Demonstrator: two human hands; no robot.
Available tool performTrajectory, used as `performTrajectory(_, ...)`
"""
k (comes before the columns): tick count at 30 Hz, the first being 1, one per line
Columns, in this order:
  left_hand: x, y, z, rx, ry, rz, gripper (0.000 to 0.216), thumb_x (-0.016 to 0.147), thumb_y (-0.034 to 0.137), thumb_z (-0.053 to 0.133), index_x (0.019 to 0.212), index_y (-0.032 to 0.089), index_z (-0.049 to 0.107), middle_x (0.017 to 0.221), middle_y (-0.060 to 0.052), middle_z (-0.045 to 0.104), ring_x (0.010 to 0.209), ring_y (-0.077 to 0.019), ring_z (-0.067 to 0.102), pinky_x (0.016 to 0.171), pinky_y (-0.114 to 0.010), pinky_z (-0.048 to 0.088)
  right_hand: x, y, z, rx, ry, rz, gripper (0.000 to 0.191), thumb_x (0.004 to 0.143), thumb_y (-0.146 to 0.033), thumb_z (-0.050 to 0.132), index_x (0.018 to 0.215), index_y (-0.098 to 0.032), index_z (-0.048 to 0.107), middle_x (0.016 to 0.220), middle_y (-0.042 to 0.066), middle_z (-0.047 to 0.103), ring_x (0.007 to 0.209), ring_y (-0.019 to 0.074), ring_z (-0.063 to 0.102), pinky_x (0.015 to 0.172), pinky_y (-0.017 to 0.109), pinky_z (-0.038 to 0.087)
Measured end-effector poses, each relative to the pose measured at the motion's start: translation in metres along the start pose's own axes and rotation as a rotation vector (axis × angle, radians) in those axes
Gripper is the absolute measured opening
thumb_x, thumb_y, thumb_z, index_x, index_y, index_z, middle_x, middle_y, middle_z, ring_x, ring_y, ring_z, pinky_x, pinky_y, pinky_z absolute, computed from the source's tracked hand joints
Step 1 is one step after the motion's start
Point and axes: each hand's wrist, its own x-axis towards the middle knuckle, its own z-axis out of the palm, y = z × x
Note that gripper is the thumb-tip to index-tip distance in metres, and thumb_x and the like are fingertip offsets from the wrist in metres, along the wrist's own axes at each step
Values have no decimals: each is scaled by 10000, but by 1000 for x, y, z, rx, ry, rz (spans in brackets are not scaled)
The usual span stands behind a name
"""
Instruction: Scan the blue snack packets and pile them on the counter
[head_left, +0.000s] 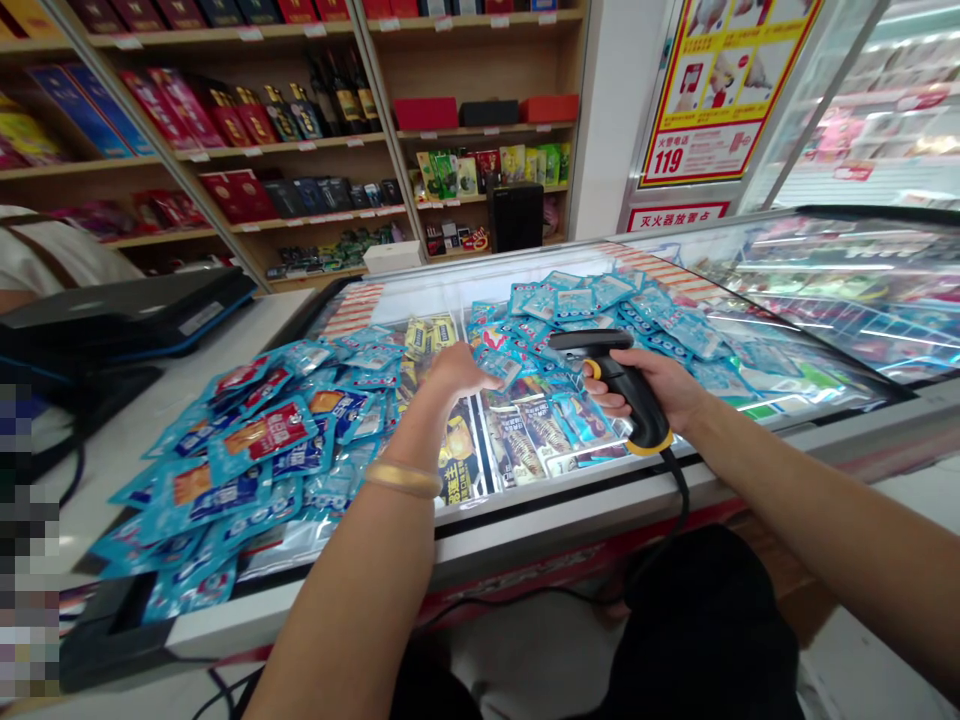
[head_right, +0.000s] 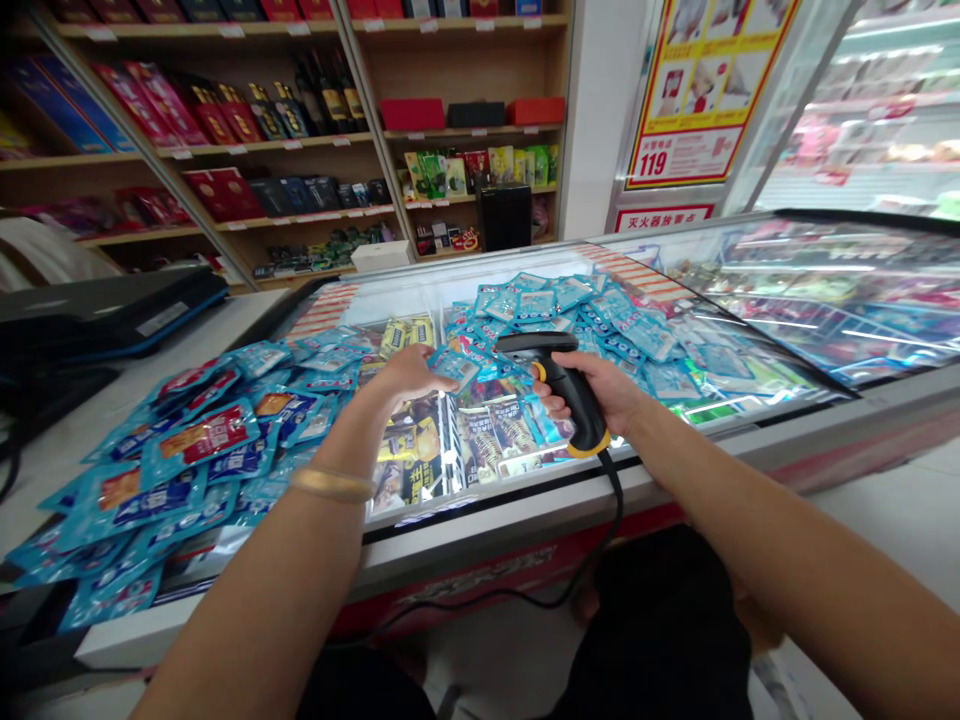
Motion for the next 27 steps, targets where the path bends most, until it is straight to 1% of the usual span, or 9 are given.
performTrajectory(2,1,-7,-2,-133,65,-29,813,475,256,901,1225,109,622,1138,-197,707,1022,-346,691,840,-387,526,0,0,-1,-8,-2,4,218,792,-306,646,922,-152,563,720,36,553,534,111,441,460,224,397)
performTrajectory(4,1,-10,-4,-360,114,-65,752,495,204,880,1199,128,626,1025,-142,729,882,-288,710,764,-367,540,0,0,-1,-15,-8,4,218,799,-311,642,930,-157,560,721,33,556,535,113,447,457,225,396)
performTrajectory(7,-2,-8,-7,-752,78,-92,491,565,171,844,1023,158,668,874,-62,720,748,-188,681,717,-318,542,0,0,-3,-30,-29,8,208,816,-314,627,943,-171,546,730,28,554,540,117,452,458,227,395)
performTrajectory(9,-6,-3,-9,-894,41,-98,368,572,158,845,898,162,674,782,-27,695,705,-151,656,728,-309,537,-1,0,-3,-41,-43,16,213,818,-317,629,948,-173,541,734,28,555,545,117,458,461,225,396)
performTrajectory(13,-11,5,-9,-921,17,-106,301,545,157,867,764,161,661,647,18,623,639,-128,611,733,-326,518,-2,1,-2,-56,-36,41,206,812,-318,639,923,-167,553,731,34,569,545,117,463,452,223,393)
performTrajectory(16,-12,6,-7,-907,-10,-109,297,531,156,876,735,160,660,636,22,612,630,-121,598,746,-330,509,-2,1,-3,-66,-30,58,210,811,-321,644,915,-153,571,732,37,569,542,112,460,451,221,399)
performTrajectory(20,-9,2,-5,-919,-18,-99,309,542,178,875,781,164,680,688,0,650,668,-131,620,773,-344,511,-1,2,-5,-77,-27,91,237,816,-339,654,925,-138,589,740,39,562,545,104,465,454,211,404)
performTrajectory(23,-7,0,-3,-906,-19,-89,314,560,188,862,823,166,692,709,-8,663,680,-134,624,768,-338,517,-2,2,-4,-81,-32,113,215,825,-333,642,917,-146,588,744,39,558,548,111,466,452,218,405)
performTrajectory(27,-7,1,1,-847,18,-37,276,640,222,791,895,155,713,739,-24,687,694,-150,632,725,-311,527,-3,1,-2,-63,-41,66,191,817,-321,638,897,-162,569,741,38,548,541,118,450,450,232,402)
